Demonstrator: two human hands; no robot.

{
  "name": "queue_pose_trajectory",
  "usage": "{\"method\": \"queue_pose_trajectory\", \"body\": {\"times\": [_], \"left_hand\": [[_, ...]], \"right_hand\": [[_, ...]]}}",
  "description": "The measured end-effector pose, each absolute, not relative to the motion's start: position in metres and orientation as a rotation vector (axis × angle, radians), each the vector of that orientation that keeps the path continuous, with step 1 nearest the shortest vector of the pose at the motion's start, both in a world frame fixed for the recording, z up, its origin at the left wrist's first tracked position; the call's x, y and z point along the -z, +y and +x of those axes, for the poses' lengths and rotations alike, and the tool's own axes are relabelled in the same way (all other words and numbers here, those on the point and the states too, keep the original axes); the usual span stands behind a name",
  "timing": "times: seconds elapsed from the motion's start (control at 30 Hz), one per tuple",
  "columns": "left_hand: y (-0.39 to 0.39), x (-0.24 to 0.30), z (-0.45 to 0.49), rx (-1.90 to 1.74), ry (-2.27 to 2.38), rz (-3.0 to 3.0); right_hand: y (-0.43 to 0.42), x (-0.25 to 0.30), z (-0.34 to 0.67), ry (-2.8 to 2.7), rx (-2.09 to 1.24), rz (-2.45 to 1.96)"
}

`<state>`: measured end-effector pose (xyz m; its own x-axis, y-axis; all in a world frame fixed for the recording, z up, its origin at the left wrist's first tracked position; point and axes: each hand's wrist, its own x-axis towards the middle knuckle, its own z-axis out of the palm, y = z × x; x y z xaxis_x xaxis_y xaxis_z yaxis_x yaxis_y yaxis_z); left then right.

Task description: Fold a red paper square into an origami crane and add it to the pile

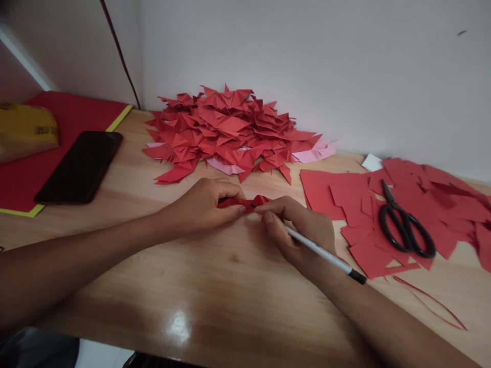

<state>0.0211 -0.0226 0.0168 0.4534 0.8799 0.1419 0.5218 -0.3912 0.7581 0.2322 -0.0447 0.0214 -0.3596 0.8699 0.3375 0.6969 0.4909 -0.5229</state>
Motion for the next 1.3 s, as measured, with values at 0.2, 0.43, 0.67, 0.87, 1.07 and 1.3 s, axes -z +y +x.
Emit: {"method": "queue_pose_trajectory", "body": {"times": [0.2, 0.43, 0.67, 0.87, 1.07, 1.3], "left_hand": [[-0.0224, -0.0172, 0.0214, -0.721, 1.15, 2.078], [-0.0229, -0.0173, 0.0215, -0.707, 1.159, 2.088], [-0.0225, -0.017, 0.021, -0.701, 1.156, 2.09], [-0.0219, -0.0168, 0.0206, -0.7, 1.134, 2.093], [-0.0223, -0.0176, 0.0215, -0.682, 1.17, 2.086], [-0.0223, -0.0174, 0.0207, -0.697, 1.141, 2.079]], "right_hand": [[-0.0444, -0.0213, 0.2295, -2.154, -0.383, -1.303], [-0.0485, -0.0225, 0.2255, -2.105, -0.432, -1.353], [-0.0477, -0.0219, 0.2265, -2.116, -0.442, -1.347], [-0.0481, -0.0216, 0.2259, -2.11, -0.47, -1.357], [-0.0481, -0.025, 0.2245, -2.122, -0.461, -1.35], [-0.0457, -0.0222, 0.2282, -2.145, -0.472, -1.321]]}}
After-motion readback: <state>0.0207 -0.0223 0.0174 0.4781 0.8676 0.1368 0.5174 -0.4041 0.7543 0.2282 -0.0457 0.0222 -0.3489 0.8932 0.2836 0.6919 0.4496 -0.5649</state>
